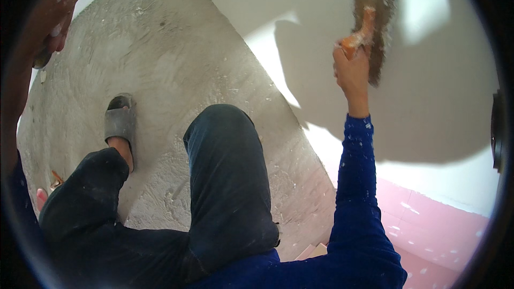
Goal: The person applies plaster to a wall using a trowel and a hawk. They repeatedly scoop plaster from the hawk and spread it onto the wall surface, smoothing it with the trowel.
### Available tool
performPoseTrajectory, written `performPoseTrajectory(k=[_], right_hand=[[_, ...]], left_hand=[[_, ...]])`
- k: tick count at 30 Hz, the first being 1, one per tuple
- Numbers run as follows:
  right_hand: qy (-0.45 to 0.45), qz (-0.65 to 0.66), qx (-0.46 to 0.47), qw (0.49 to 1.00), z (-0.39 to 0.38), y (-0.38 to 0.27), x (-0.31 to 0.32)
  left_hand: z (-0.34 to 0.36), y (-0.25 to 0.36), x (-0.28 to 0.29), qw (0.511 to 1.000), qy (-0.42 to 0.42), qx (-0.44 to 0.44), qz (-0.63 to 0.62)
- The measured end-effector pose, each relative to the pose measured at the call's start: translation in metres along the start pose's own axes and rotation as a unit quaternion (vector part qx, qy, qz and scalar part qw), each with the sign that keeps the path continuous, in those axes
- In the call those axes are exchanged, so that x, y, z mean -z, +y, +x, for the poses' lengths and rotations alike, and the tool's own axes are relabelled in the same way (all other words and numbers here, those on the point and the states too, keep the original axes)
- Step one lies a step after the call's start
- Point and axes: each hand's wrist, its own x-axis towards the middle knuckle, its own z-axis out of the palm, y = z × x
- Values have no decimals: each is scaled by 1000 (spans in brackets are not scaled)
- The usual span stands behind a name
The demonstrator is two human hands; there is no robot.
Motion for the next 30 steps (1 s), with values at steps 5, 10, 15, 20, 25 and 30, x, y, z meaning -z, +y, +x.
performPoseTrajectory(k=[5,10,15,20,25,30], right_hand=[[-105,-123,156,974,-44,36,-40],[-162,-221,68,959,-38,74,-97],[-125,-239,77,960,-24,85,-99],[-65,-210,82,972,-15,61,-79],[34,-151,111,982,-2,17,-24],[-5,-99,42,994,-22,8,7]], left_hand=[[-1,1,4,1000,-1,-4,5],[-2,0,2,1000,-4,-5,11],[-2,-2,0,1000,-6,-7,7],[-3,0,-2,1000,-6,-15,5],[0,2,-4,1000,-9,-13,-8],[1,1,1,1000,-8,-11,-13]])
